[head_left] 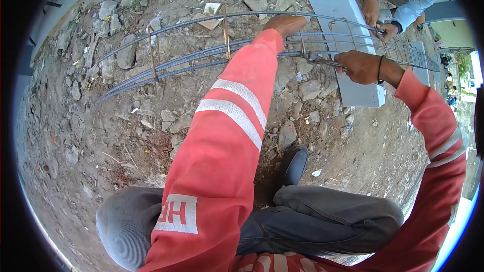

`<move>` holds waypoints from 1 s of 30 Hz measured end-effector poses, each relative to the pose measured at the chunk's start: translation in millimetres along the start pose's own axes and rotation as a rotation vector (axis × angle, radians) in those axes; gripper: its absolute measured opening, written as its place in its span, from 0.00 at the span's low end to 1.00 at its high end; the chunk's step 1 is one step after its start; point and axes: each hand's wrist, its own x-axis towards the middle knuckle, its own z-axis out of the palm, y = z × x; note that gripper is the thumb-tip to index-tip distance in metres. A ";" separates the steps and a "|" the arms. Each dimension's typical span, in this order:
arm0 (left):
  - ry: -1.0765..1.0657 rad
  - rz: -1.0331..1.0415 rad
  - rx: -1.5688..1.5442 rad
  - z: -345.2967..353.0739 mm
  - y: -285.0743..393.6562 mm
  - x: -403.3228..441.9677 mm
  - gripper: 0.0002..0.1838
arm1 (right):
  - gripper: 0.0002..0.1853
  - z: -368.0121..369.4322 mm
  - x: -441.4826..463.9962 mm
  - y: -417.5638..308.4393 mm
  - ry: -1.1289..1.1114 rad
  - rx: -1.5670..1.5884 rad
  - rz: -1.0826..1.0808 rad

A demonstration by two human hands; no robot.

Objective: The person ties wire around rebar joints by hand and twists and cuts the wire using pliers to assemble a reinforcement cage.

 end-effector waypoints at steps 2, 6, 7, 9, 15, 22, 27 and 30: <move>0.006 -0.003 0.011 0.2 1.0 -3.2 0.28 | 0.12 6.4 -1.4 -1.7 0.058 -0.045 -0.053; 0.044 -0.119 0.073 -2.0 18.9 -21.9 0.27 | 0.15 9.1 -10.8 -32.6 0.190 -0.139 0.079; 0.044 -0.120 0.071 -1.9 19.6 -23.3 0.27 | 0.17 8.1 -15.3 -42.4 0.230 -0.205 0.130; 0.045 -0.118 0.052 -1.7 21.2 -24.8 0.26 | 0.18 10.5 -18.2 -54.7 0.238 -0.228 0.157; 0.029 -0.123 0.079 -4.7 23.4 -27.3 0.24 | 0.19 33.3 -13.2 -32.6 0.394 -0.174 -0.002; 0.028 -0.164 0.061 -3.6 26.0 -28.2 0.24 | 0.21 24.9 -18.3 -41.9 0.333 -0.238 0.055; 0.011 -0.190 0.136 -4.3 27.5 -25.3 0.26 | 0.17 2.3 -21.8 -65.4 0.157 0.173 0.182; -0.033 -0.200 0.183 -4.1 27.7 -22.9 0.27 | 0.19 -11.8 -21.1 -60.3 -0.087 0.706 0.364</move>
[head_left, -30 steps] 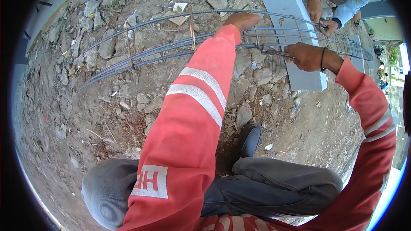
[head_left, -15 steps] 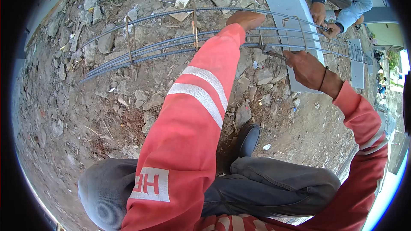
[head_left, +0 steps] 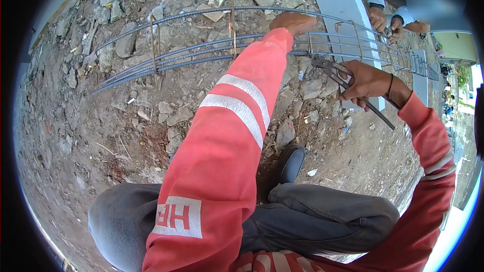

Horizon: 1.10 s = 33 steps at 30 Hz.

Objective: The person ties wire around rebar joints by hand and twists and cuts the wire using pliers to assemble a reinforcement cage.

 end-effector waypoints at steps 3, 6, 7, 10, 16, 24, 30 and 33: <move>0.073 0.043 -0.060 2.7 -4.9 -1.7 0.29 | 0.23 0.4 0.1 5.8 0.126 -0.300 0.017; 0.050 0.005 -0.059 1.1 -2.6 -3.5 0.31 | 0.27 30.8 -16.8 6.7 0.677 -1.084 -0.068; 0.046 0.005 -0.063 0.6 -1.8 -4.6 0.31 | 0.27 34.0 -20.3 9.7 0.672 -1.087 -0.066; 0.033 -0.006 -0.082 -3.6 0.4 -10.0 0.32 | 0.21 45.0 -26.0 26.2 0.903 -1.329 -0.241; 0.032 -0.015 -0.122 -0.1 -1.7 -8.3 0.35 | 0.25 57.5 -27.8 28.7 0.521 -0.757 -0.196; 0.129 0.030 -0.172 3.2 -2.3 -10.2 0.23 | 0.27 36.6 -30.1 41.1 0.301 -0.201 -0.038; 0.038 0.014 -0.126 -2.1 -1.5 -10.5 0.45 | 0.14 61.3 -38.4 42.0 0.835 -1.190 -0.064; 0.032 0.027 -0.117 -2.9 -2.4 -11.5 0.47 | 0.13 67.0 -38.7 34.6 0.752 -1.077 -0.010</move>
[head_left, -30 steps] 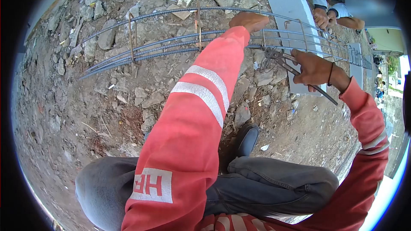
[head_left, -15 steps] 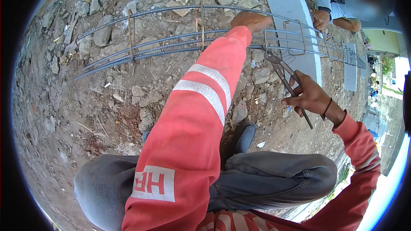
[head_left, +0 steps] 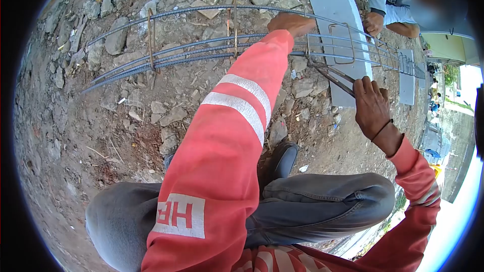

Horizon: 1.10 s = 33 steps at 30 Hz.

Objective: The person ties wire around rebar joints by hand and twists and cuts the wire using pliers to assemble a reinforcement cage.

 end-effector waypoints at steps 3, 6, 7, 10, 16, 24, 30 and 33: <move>0.008 -0.009 0.003 0.6 -1.0 0.8 0.47 | 0.13 2.0 3.3 -0.6 0.031 0.044 -0.021; 0.015 0.000 -0.001 1.5 -1.9 1.2 0.47 | 0.14 0.2 5.8 -1.3 -0.055 0.161 0.015; 0.014 0.001 -0.002 2.2 -1.4 1.1 0.47 | 0.14 -2.5 5.5 -3.4 -0.056 0.161 0.016; 0.019 0.039 0.005 2.0 -1.3 -0.6 0.40 | 0.17 -16.7 8.0 -6.9 -0.194 0.231 0.009; 0.036 -0.001 -0.011 3.3 1.3 -1.8 0.26 | 0.23 -66.8 64.5 31.5 -0.606 0.673 0.000; 0.026 0.022 0.037 4.5 -4.9 -2.1 0.23 | 0.22 -112.6 196.5 54.8 -1.194 0.298 -0.191; 0.012 0.017 0.041 10.9 -11.7 4.7 0.23 | 0.30 -103.5 240.1 56.4 -1.300 0.187 -0.210; 0.036 -0.031 -0.016 10.0 -5.6 1.7 0.24 | 0.36 -105.7 185.0 66.9 -1.044 0.364 -0.125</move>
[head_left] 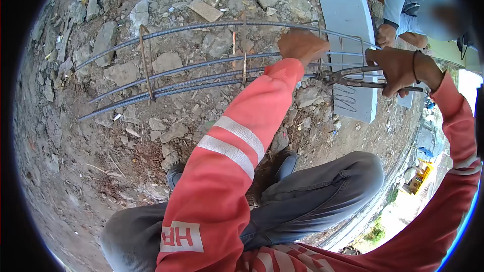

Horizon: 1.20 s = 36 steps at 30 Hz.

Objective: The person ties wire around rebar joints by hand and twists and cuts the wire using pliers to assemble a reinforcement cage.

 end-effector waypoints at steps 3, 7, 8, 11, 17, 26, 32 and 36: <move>0.016 -0.081 -0.020 -0.6 2.6 0.0 0.24 | 0.40 68.5 -10.5 16.5 0.613 -0.641 -0.131; -0.028 -0.093 -0.041 -3.9 4.5 -3.0 0.23 | 0.30 98.7 -13.1 27.1 1.164 -1.011 -0.142; -0.041 -0.077 -0.027 -8.0 7.3 -6.3 0.23 | 0.23 99.3 -5.1 29.9 1.211 -0.975 -0.113; -0.040 -0.033 -0.010 -7.9 4.5 -7.6 0.23 | 0.20 59.7 8.6 25.4 1.217 -1.080 -0.269; -0.081 -0.023 -0.042 -11.5 -3.3 -6.2 0.24 | 0.07 -28.8 33.9 -7.6 0.982 -1.394 -0.390; -0.062 -0.062 -0.023 -7.6 1.2 -3.0 0.30 | 0.20 47.4 -5.5 31.2 0.732 -0.979 -0.300; -0.133 0.008 -0.099 -10.9 -5.9 0.9 0.34 | 0.25 102.4 -18.4 9.5 0.011 0.743 -0.076; -0.111 0.040 -0.224 -3.8 -15.4 5.7 0.34 | 0.24 129.1 -4.4 14.2 0.033 0.869 -0.037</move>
